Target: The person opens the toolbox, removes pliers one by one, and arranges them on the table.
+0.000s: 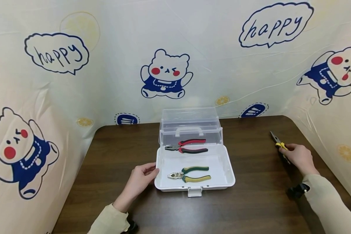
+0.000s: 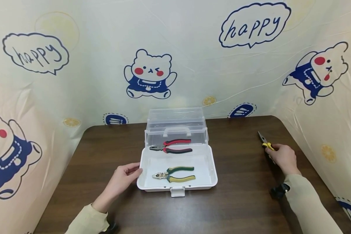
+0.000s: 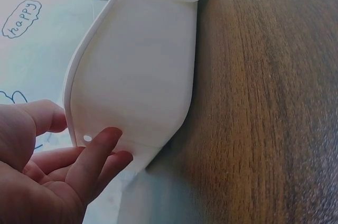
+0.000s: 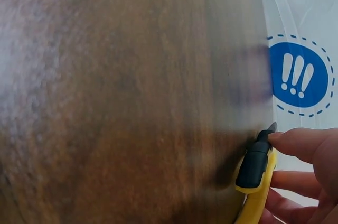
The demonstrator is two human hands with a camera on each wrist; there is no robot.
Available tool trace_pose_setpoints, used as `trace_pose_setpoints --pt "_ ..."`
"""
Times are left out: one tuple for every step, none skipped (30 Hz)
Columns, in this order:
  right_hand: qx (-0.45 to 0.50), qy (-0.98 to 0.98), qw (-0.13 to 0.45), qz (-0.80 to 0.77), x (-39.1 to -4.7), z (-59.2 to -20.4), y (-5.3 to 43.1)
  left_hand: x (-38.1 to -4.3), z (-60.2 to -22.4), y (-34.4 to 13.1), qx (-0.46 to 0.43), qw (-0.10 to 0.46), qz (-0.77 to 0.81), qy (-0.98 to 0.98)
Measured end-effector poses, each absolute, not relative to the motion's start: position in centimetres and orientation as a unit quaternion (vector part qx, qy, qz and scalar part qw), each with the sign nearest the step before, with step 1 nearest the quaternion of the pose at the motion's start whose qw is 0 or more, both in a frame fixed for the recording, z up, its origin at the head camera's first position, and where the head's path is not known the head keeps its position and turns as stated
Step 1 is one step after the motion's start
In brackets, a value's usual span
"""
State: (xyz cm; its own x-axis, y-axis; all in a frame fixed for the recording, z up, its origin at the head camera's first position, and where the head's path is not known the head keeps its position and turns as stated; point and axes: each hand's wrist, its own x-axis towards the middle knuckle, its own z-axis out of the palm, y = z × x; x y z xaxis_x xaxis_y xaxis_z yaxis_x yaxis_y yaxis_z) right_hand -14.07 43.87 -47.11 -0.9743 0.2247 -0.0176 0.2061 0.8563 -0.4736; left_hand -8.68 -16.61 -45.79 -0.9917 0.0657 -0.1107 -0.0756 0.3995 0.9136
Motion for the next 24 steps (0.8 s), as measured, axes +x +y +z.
trace_pose_setpoints --pt "-0.113 -0.963 0.016 0.244 -14.0 -47.1 43.9 -8.7 -45.8 -16.6 -0.003 0.065 0.549 0.833" --pt "-0.114 -0.963 0.015 0.245 -14.0 -47.1 43.9 -8.7 -45.8 -16.6 -0.003 0.065 0.550 0.833" --pt "-0.116 -0.962 0.013 0.247 -13.9 -47.0 43.9 -8.6 -45.8 -16.6 -0.004 0.065 0.550 0.833" --pt "-0.120 -0.961 0.011 0.249 -13.9 -47.0 43.9 -8.6 -45.9 -16.6 -0.004 0.064 0.549 0.833" --pt "-0.122 -0.961 0.011 0.250 -13.8 -47.0 43.9 -8.6 -45.9 -16.6 -0.004 0.064 0.550 0.833" --pt "-0.125 -0.960 0.011 0.250 -13.8 -47.0 43.9 -8.6 -45.9 -16.6 -0.005 0.063 0.550 0.833" --pt "-0.127 -0.959 0.012 0.251 -13.7 -47.0 43.8 -8.6 -45.9 -16.5 -0.005 0.062 0.551 0.832" --pt "-0.129 -0.959 0.015 0.252 -13.7 -47.0 43.8 -8.7 -45.9 -16.5 -0.005 0.061 0.551 0.832" --pt "-0.131 -0.959 0.017 0.252 -13.6 -47.0 43.8 -8.7 -45.9 -16.5 -0.005 0.061 0.552 0.831" --pt "-0.132 -0.959 0.021 0.252 -13.6 -47.0 43.8 -8.7 -45.9 -16.5 -0.006 0.061 0.553 0.831" --pt "-0.132 -0.958 0.025 0.252 -13.6 -47.0 43.7 -8.7 -45.9 -16.5 -0.005 0.061 0.554 0.830" --pt "-0.132 -0.958 0.029 0.251 -13.6 -46.9 43.7 -8.7 -45.9 -16.5 -0.004 0.061 0.554 0.830" --pt "-0.131 -0.959 0.035 0.250 -13.6 -46.9 43.6 -8.7 -45.9 -16.5 -0.003 0.061 0.553 0.831" --pt "-0.129 -0.959 0.042 0.248 -13.6 -46.8 43.5 -8.7 -45.9 -16.5 -0.002 0.061 0.552 0.831" --pt "-0.126 -0.960 0.048 0.247 -13.7 -46.7 43.3 -8.7 -45.9 -16.5 -0.002 0.060 0.552 0.832" --pt "-0.123 -0.960 0.054 0.246 -13.7 -46.5 43.2 -8.8 -45.9 -16.5 -0.001 0.059 0.551 0.833" --pt "-0.118 -0.960 0.060 0.245 -13.8 -46.4 42.9 -8.8 -45.9 -16.5 0.000 0.057 0.550 0.834" --pt "-0.113 -0.961 0.066 0.244 -13.8 -46.2 42.6 -8.8 -45.9 -16.5 0.001 0.055 0.549 0.834" --pt "-0.107 -0.961 0.071 0.244 -13.9 -46.0 42.3 -8.8 -45.9 -16.5 0.001 0.053 0.548 0.835" --pt "-0.101 -0.961 0.076 0.245 -13.9 -45.8 42.0 -8.9 -45.9 -16.6 0.001 0.051 0.547 0.835" --pt "-0.095 -0.961 0.078 0.247 -14.0 -45.5 41.6 -8.9 -45.9 -16.6 0.001 0.050 0.547 0.836" --pt "-0.090 -0.961 0.078 0.249 -14.1 -45.3 41.3 -8.9 -45.9 -16.6 0.001 0.049 0.547 0.836" --pt "-0.085 -0.961 0.077 0.251 -14.1 -45.1 40.9 -8.9 -45.9 -16.6 0.001 0.050 0.548 0.835" --pt "-0.080 -0.962 0.076 0.251 -14.2 -44.8 40.5 -8.9 -45.9 -16.5 0.001 0.050 0.549 0.835"
